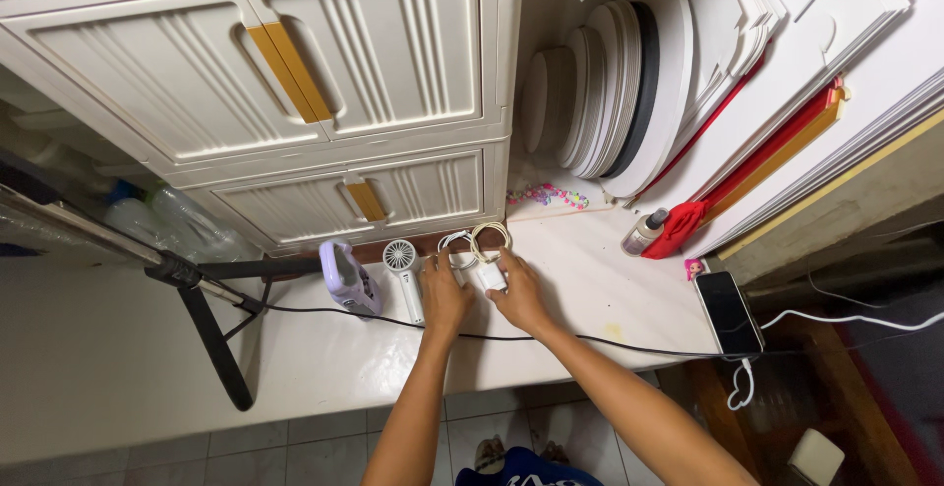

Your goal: The person untangles and coils several white charging cables and a black power cord on a white surface. They then place the coiled cables and other small items into a narrow gap beside a white cabinet.

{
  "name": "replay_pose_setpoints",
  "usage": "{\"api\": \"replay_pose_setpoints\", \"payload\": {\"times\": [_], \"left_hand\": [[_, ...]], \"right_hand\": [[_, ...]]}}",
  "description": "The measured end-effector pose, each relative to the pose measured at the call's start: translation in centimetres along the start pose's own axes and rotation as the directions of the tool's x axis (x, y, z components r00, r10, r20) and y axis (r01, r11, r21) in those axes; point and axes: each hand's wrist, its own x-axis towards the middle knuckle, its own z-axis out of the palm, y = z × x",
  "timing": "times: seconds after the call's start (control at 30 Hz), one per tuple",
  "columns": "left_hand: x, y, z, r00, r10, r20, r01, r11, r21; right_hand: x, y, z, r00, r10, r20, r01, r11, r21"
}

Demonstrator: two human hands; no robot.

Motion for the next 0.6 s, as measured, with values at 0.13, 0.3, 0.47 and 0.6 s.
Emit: {"api": "replay_pose_setpoints", "payload": {"times": [0.13, 0.3, 0.47, 0.6], "left_hand": [[-0.3, 0.2, 0.0, 1.0, -0.014, -0.01, 0.013, 1.0, -0.015], [-1.6, 1.5, -0.4, 0.986, 0.098, -0.133, -0.094, 0.995, 0.033], [-2.8, 4.0, -0.8, 0.956, 0.21, -0.205, -0.206, 0.978, 0.041], [-4.1, 6.2, -0.8, 0.935, 0.282, -0.214, -0.286, 0.958, 0.011]], "right_hand": [[-0.1, -0.2, -0.7, 0.998, 0.045, 0.044, -0.046, 0.999, 0.004], [-1.1, -1.1, -2.1, 0.995, 0.087, 0.058, -0.087, 0.996, -0.015], [-2.6, -1.6, -4.4, 0.996, 0.076, 0.048, -0.072, 0.994, -0.077], [-4.5, -1.7, -7.5, 0.99, 0.035, 0.136, -0.007, 0.98, -0.2]]}}
